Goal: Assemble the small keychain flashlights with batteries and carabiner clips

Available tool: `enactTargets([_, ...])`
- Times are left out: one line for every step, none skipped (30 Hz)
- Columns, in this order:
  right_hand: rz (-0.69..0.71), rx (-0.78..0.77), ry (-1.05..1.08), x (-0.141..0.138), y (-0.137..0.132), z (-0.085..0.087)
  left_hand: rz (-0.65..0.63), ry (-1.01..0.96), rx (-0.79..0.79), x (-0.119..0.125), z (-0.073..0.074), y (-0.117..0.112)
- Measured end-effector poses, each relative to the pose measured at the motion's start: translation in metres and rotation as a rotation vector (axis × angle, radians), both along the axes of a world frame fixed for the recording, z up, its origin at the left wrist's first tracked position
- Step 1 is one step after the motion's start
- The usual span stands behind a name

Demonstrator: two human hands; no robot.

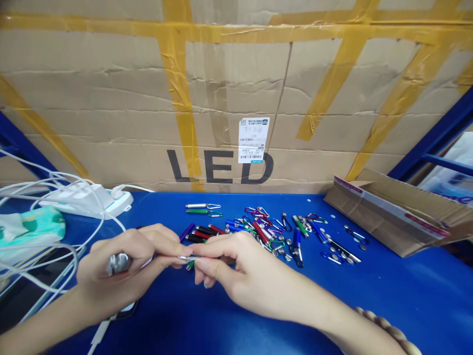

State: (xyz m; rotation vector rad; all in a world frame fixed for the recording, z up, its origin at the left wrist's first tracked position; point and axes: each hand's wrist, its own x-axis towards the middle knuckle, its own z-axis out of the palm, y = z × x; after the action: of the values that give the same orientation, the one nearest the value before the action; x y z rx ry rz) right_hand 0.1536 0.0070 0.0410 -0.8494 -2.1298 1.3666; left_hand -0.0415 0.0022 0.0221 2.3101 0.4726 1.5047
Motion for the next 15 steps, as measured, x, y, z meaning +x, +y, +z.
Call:
enactTargets([-0.017,0.042,-0.024,0.0000,0.0000,-0.0007,-0.016,0.010,0.012,-0.0003,0.0004,0.0006])
enactTargets([-0.026,0.060,-0.035,-0.0002,0.0000,-0.0016,-0.027,0.024,0.012,-0.0008,0.0010,0.0006])
enactTargets([-0.024,0.053,-0.031,-0.0007,0.0001,-0.0026,-0.037,0.038,0.017,-0.0013,0.0017,0.0002])
enactTargets([-0.020,0.025,-0.017,-0.0014,0.0001,-0.0037,-0.045,0.058,0.018,-0.0020,0.0023,-0.0005])
enactTargets([-0.014,-0.012,0.004,-0.0020,0.0002,-0.0048,-0.050,0.079,0.015,-0.0028,0.0028,-0.0013])
enactTargets([-0.012,-0.042,0.025,-0.0026,0.0003,-0.0057,-0.056,0.101,0.009,-0.0036,0.0031,-0.0020])
enactTargets([-0.014,-0.061,0.041,-0.0031,0.0003,-0.0065,-0.058,0.120,0.002,-0.0042,0.0031,-0.0023])
enactTargets([-0.018,-0.068,0.053,-0.0034,0.0003,-0.0070,-0.059,0.128,0.000,-0.0047,0.0028,-0.0023])
enactTargets([-0.023,-0.066,0.060,-0.0035,0.0002,-0.0072,-0.054,0.122,0.000,-0.0050,0.0022,-0.0019])
enactTargets([-0.027,-0.060,0.061,-0.0034,0.0000,-0.0071,-0.045,0.102,0.004,-0.0052,0.0015,-0.0011])
enactTargets([-0.028,-0.054,0.061,-0.0033,-0.0002,-0.0068,-0.033,0.079,0.009,-0.0052,0.0006,-0.0001])
enactTargets([-0.029,-0.046,0.060,-0.0031,-0.0003,-0.0064,-0.020,0.059,0.013,-0.0052,-0.0003,0.0009])
enactTargets([-0.030,-0.039,0.058,-0.0029,-0.0003,-0.0061,-0.010,0.046,0.016,-0.0052,-0.0010,0.0018])
enactTargets([-0.032,-0.032,0.057,-0.0028,-0.0001,-0.0060,-0.009,0.045,0.016,-0.0055,-0.0016,0.0024])
enactTargets([-0.033,-0.030,0.059,-0.0028,0.0003,-0.0062,-0.018,0.058,0.016,-0.0059,-0.0019,0.0028])
